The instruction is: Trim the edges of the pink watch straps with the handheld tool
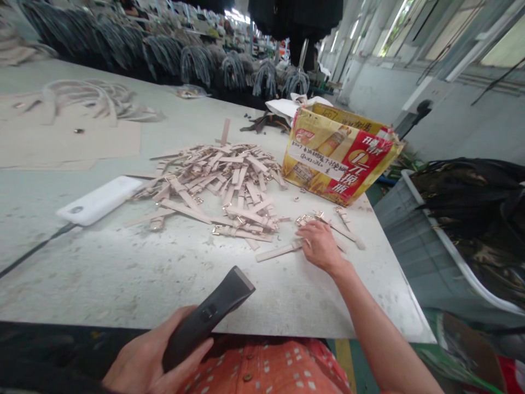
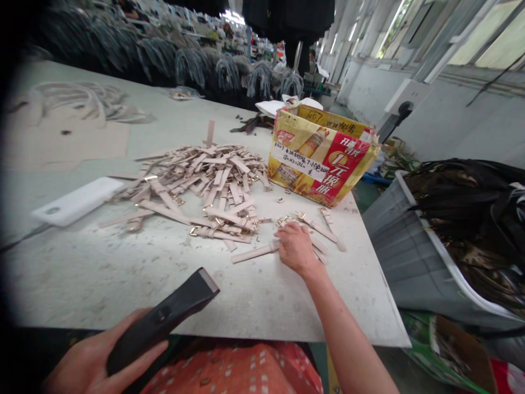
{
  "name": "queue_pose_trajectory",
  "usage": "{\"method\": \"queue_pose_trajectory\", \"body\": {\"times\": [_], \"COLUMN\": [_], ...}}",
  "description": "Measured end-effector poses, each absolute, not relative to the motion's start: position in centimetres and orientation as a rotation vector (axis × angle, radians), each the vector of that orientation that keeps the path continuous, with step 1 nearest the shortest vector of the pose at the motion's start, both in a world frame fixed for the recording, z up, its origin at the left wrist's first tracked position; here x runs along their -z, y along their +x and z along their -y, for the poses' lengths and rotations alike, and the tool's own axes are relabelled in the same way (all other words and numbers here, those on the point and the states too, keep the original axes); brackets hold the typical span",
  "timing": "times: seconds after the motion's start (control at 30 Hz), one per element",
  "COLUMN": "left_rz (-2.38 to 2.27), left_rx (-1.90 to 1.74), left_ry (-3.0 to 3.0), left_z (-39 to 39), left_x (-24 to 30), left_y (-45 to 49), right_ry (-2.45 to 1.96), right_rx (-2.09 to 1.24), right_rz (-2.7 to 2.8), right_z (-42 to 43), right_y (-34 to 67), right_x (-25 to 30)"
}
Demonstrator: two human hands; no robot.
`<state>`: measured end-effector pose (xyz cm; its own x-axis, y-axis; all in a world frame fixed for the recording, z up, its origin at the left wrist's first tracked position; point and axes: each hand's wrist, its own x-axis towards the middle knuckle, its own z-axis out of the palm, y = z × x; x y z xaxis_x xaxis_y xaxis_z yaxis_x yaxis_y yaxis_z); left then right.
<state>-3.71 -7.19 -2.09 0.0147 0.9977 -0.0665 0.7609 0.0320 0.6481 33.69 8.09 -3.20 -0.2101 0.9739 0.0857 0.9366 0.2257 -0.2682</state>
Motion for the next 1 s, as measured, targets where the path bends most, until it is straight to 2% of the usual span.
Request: {"method": "queue_pose_trajectory", "body": {"times": [0.17, 0.27, 0.33, 0.47, 0.67, 0.87, 1.0], "left_rz": [-1.721, -1.717, -1.73, -1.734, -1.725, -1.733, -1.649], "left_rx": [-0.596, -0.61, -0.619, -0.603, -0.595, -0.596, -0.475], "left_ry": [1.751, 1.754, 1.75, 1.743, 1.744, 1.75, 1.769], "left_z": [7.2, 7.3, 7.2, 7.0, 6.9, 7.2, 7.0], "left_x": [2.1, 2.1, 1.9, 1.4, 1.4, 2.4, 3.0], "left_y": [-3.7, -3.6, -3.6, -3.7, -3.9, -4.7, -5.6], "right_ry": [-1.67, -1.49, -1.426, -1.527, -1.692, -1.273, -1.09], "right_rx": [-0.382, -0.509, -0.476, -0.378, -0.462, -0.646, -0.741], "right_rz": [2.387, 2.331, 2.217, 2.055, 2.242, 2.254, 2.153], "right_z": [-6.7, -5.7, -4.9, -3.2, -2.1, -1.3, -0.4], "right_y": [33.5, 33.1, 32.4, 30.3, 27.3, 27.5, 28.1], "right_x": [4.5, 5.7, 6.7, 7.4, 6.2, 7.4, 8.3]}}
